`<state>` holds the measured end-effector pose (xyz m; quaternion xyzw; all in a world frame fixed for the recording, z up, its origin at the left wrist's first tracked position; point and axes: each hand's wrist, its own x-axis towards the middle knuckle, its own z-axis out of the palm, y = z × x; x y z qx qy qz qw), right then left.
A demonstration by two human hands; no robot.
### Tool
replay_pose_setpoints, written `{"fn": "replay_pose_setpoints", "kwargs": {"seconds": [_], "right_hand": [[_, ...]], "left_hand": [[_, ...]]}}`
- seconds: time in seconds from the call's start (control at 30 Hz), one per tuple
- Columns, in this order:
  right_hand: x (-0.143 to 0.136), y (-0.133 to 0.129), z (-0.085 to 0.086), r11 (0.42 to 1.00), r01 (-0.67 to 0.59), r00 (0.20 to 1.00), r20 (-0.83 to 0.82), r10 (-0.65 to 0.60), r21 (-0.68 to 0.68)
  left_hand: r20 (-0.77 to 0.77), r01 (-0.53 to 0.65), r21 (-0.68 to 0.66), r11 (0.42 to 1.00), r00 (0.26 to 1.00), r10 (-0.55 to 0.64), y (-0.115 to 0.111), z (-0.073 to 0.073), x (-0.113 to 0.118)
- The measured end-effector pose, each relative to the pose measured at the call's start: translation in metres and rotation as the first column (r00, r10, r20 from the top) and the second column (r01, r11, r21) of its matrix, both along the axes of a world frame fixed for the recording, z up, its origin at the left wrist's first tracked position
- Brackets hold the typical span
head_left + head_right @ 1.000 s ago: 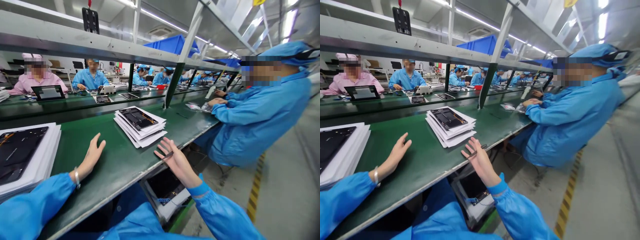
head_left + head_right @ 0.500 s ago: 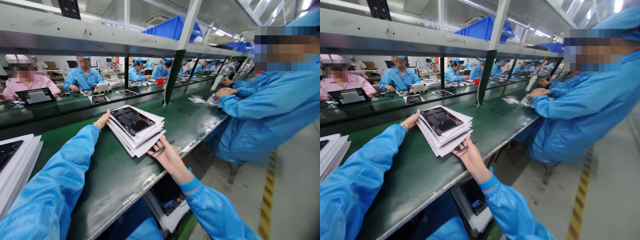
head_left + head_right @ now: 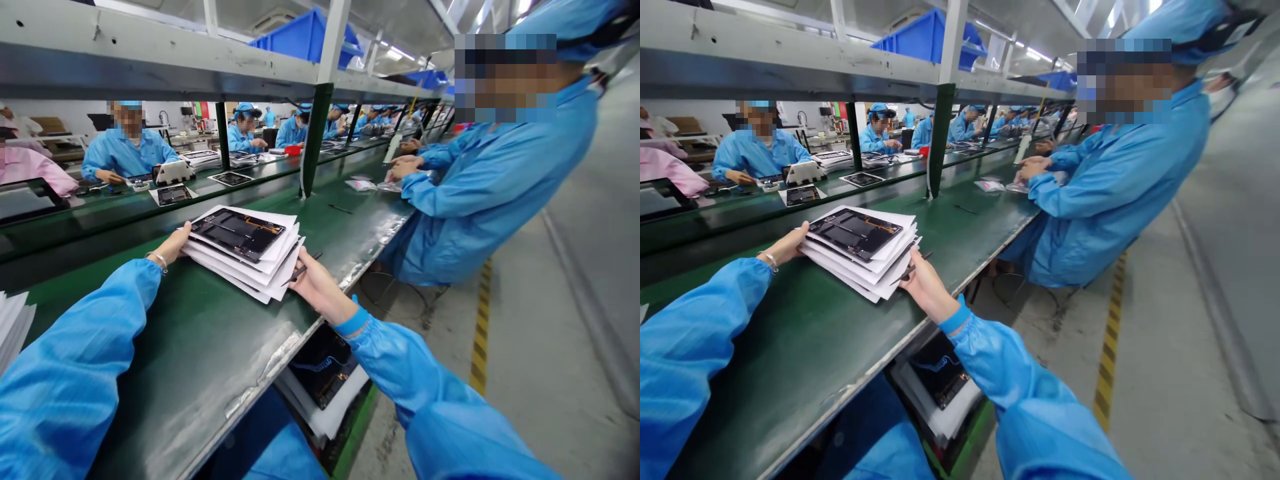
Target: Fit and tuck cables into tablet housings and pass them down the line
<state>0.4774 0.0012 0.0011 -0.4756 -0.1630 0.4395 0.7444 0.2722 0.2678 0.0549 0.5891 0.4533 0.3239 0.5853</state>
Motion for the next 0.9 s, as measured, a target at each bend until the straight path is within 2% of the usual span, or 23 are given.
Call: {"fn": "replay_pose_setpoints", "kwargs": {"seconds": [0.07, 0.13, 0.27, 0.37, 0.43, 0.47, 0.53, 0.6, 0.67, 0.7, 0.73, 0.8, 0.9], "right_hand": [[0.025, 0.010, 0.003, 0.999, 0.004, 0.999, 0.040, -0.002, -0.054], [0.058, 0.025, 0.014, 0.993, 0.004, 0.996, 0.086, 0.006, -0.114], [0.114, 0.066, 0.048, 0.981, -0.020, 0.980, 0.191, 0.058, -0.195], [0.131, 0.096, 0.072, 0.987, 0.026, 0.961, 0.277, 0.020, -0.160], [0.133, 0.109, 0.082, 0.990, 0.101, 0.945, 0.320, -0.063, -0.101], [0.133, 0.111, 0.085, 0.986, 0.150, 0.935, 0.335, -0.119, -0.069], [0.133, 0.103, 0.086, 0.965, 0.264, 0.906, 0.346, -0.245, -0.008], [0.131, 0.080, 0.077, 0.930, 0.365, 0.873, 0.337, -0.354, 0.031], [0.124, 0.044, 0.062, 0.910, 0.413, 0.860, 0.313, -0.403, 0.036], [0.117, 0.025, 0.053, 0.913, 0.408, 0.869, 0.297, -0.397, 0.025], [0.107, 0.006, 0.044, 0.923, 0.385, 0.887, 0.275, -0.371, 0.003], [0.080, -0.022, 0.029, 0.952, 0.303, 0.933, 0.216, -0.288, -0.042], [0.035, -0.033, 0.016, 0.987, 0.155, 0.978, 0.148, -0.149, -0.029]], "left_hand": [[-0.006, 0.038, -0.061, 0.997, 0.999, -0.038, -0.013, 0.001, -0.011], [0.013, 0.077, -0.105, 0.992, 0.997, -0.076, -0.039, 0.000, -0.023], [0.120, 0.217, -0.148, 0.965, 0.972, -0.200, -0.125, -0.010, -0.031], [0.198, 0.385, -0.126, 0.914, 0.913, -0.357, -0.186, -0.020, -0.023], [0.185, 0.427, -0.107, 0.898, 0.896, -0.404, -0.204, -0.026, -0.018], [0.161, 0.411, -0.094, 0.907, 0.905, -0.393, -0.204, -0.028, -0.017], [0.104, 0.294, -0.037, 0.955, 0.952, -0.289, -0.186, -0.028, -0.022], [0.074, 0.097, 0.060, 0.994, 0.992, -0.101, -0.151, -0.025, -0.033], [0.083, -0.084, 0.138, 0.987, 0.994, 0.073, -0.111, -0.020, -0.042], [0.087, -0.136, 0.152, 0.979, 0.989, 0.124, -0.091, -0.017, -0.043], [0.086, -0.154, 0.147, 0.977, 0.986, 0.142, -0.074, -0.013, -0.041], [0.068, -0.104, 0.086, 0.991, 0.993, 0.098, -0.046, -0.007, -0.029], [0.041, 0.076, -0.056, 0.996, 0.996, -0.074, -0.026, 0.000, 0.002]]}}
